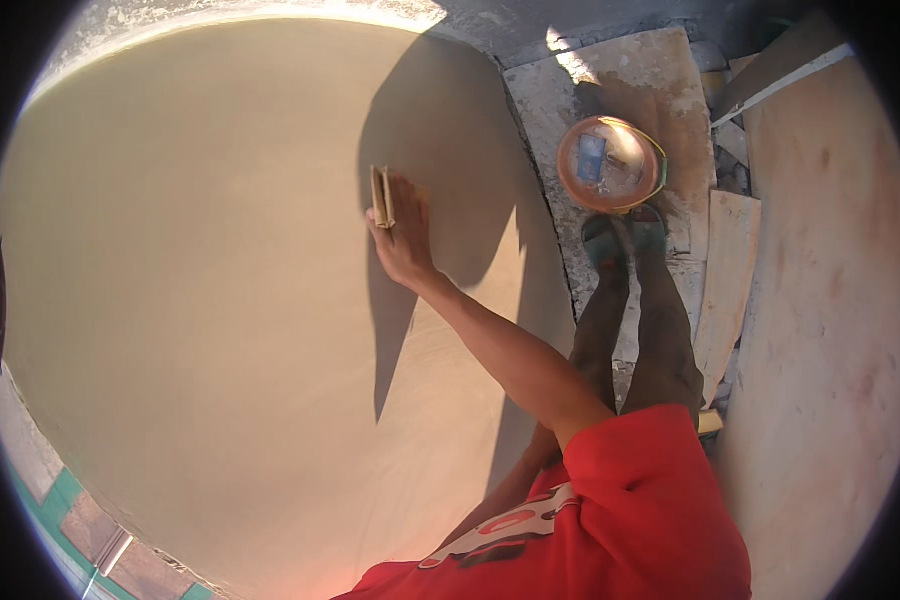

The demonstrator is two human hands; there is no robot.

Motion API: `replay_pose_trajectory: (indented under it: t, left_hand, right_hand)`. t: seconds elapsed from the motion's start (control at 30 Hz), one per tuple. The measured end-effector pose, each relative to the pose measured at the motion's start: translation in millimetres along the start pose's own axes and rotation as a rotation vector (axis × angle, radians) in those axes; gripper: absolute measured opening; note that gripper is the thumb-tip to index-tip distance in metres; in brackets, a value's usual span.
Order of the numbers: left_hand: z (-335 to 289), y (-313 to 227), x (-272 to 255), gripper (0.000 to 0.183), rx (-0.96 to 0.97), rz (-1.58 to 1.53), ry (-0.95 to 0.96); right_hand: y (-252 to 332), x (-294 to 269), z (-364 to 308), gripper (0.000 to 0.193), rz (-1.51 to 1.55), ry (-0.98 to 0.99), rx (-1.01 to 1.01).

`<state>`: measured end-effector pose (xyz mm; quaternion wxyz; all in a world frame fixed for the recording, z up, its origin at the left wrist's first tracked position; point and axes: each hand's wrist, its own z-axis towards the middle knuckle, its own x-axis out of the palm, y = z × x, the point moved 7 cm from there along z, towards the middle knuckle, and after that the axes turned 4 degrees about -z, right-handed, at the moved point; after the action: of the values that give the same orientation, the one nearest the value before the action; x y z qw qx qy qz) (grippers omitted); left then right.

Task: The person smooths a freshly plastered wall using a sanding block. They move the block in long strokes across the surface, working from the top down and covering different sections of the wall.

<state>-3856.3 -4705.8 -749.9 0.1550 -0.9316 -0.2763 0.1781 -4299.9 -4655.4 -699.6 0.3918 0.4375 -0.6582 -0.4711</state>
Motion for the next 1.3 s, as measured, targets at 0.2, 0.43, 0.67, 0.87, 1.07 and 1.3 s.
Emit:
replay_pose_trajectory:
  t: [0.2, 0.43, 0.67, 0.87, 1.07, 1.3]
  left_hand:
    - [41, 21, 41, 0.091, -0.465, 0.332, 0.167]
    - [86, 57, 76, 0.103, -0.419, 0.438, 0.07]
    - [120, 57, 49, 0.111, -0.31, 0.236, -0.125]
    - [129, 61, 47, 0.1, -0.28, 0.27, -0.171]
    - [121, 78, 28, 0.092, -0.456, 0.131, -0.057]
    - [138, 71, 34, 0.089, -0.642, 0.113, 0.067]
  right_hand:
    - [-88, 21, -192, 0.077, -0.193, 0.233, 0.075]
    - [-197, -33, -19, 0.066, 0.001, -0.05, 0.238]
    - [-288, -11, -167, 0.081, 0.086, 0.068, 0.485]
    - [-289, -29, -26, 0.08, -0.011, 0.01, 0.293]
    - [-405, -25, -204, 0.077, 0.107, -0.052, 0.73]
    - [-469, -43, -47, 0.078, 0.036, -0.091, 0.535]
